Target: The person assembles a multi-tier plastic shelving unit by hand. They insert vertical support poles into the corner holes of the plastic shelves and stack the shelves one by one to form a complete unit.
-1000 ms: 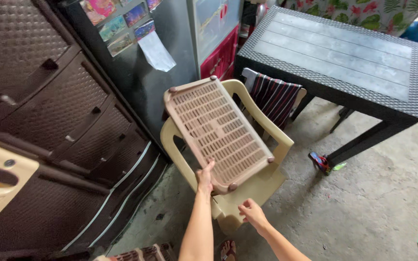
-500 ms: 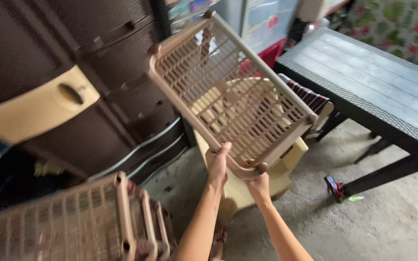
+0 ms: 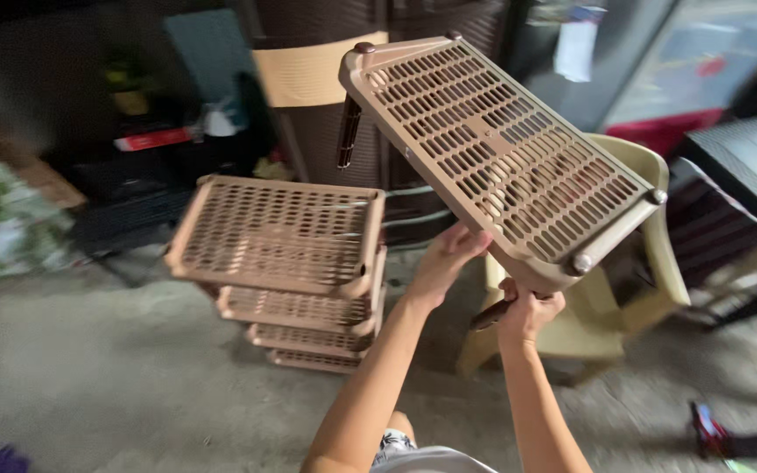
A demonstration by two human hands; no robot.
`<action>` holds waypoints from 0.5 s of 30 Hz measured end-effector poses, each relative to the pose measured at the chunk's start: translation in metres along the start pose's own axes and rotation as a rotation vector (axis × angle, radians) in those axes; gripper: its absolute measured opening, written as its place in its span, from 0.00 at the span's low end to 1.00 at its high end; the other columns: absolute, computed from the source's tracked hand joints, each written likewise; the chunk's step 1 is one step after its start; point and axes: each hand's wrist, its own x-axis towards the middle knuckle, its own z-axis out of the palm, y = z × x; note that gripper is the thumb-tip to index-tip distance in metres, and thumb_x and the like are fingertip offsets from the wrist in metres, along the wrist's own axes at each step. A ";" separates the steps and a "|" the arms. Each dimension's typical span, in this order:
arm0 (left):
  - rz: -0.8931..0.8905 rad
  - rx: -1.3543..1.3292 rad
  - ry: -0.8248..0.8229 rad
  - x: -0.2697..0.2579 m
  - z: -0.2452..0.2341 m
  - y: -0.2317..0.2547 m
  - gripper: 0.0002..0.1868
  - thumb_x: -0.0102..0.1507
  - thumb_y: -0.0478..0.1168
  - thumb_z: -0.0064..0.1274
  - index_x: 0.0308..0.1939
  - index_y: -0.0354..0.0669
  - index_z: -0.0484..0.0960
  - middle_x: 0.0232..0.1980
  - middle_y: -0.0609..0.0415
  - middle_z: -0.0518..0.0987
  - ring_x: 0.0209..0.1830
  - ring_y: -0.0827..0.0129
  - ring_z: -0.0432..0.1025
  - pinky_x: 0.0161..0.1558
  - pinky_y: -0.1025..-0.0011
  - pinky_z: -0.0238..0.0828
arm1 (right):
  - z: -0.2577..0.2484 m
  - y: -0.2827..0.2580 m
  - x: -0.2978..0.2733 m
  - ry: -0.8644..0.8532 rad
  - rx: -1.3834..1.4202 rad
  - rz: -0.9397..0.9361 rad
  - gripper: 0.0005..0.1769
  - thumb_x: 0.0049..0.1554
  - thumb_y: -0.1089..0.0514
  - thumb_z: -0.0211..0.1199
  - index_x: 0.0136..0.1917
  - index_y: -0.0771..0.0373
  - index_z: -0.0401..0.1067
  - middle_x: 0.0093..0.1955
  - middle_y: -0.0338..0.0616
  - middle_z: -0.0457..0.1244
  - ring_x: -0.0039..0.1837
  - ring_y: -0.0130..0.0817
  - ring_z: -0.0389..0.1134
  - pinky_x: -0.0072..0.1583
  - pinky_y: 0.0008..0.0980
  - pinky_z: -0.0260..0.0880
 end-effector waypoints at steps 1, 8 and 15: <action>0.054 0.067 0.082 -0.011 -0.018 0.013 0.28 0.63 0.50 0.58 0.66 0.48 0.76 0.56 0.59 0.80 0.57 0.74 0.72 0.59 0.72 0.69 | 0.011 -0.001 -0.007 -0.029 0.040 0.010 0.03 0.55 0.71 0.58 0.45 0.71 0.69 0.33 0.43 0.61 0.31 0.31 0.61 0.37 0.32 0.65; 0.024 0.277 0.822 -0.102 -0.181 0.088 0.30 0.65 0.61 0.53 0.64 0.49 0.80 0.53 0.49 0.80 0.59 0.63 0.74 0.56 0.62 0.71 | 0.078 0.010 -0.048 -0.276 0.189 0.031 0.03 0.56 0.74 0.53 0.43 0.70 0.63 0.31 0.43 0.57 0.30 0.31 0.56 0.37 0.36 0.64; 0.410 0.874 1.073 -0.167 -0.377 0.155 0.54 0.61 0.59 0.66 0.77 0.34 0.52 0.78 0.36 0.53 0.77 0.47 0.48 0.70 0.46 0.51 | 0.158 0.024 -0.122 -0.392 0.194 0.093 0.09 0.52 0.72 0.54 0.48 0.68 0.65 0.29 0.41 0.57 0.27 0.29 0.55 0.32 0.31 0.58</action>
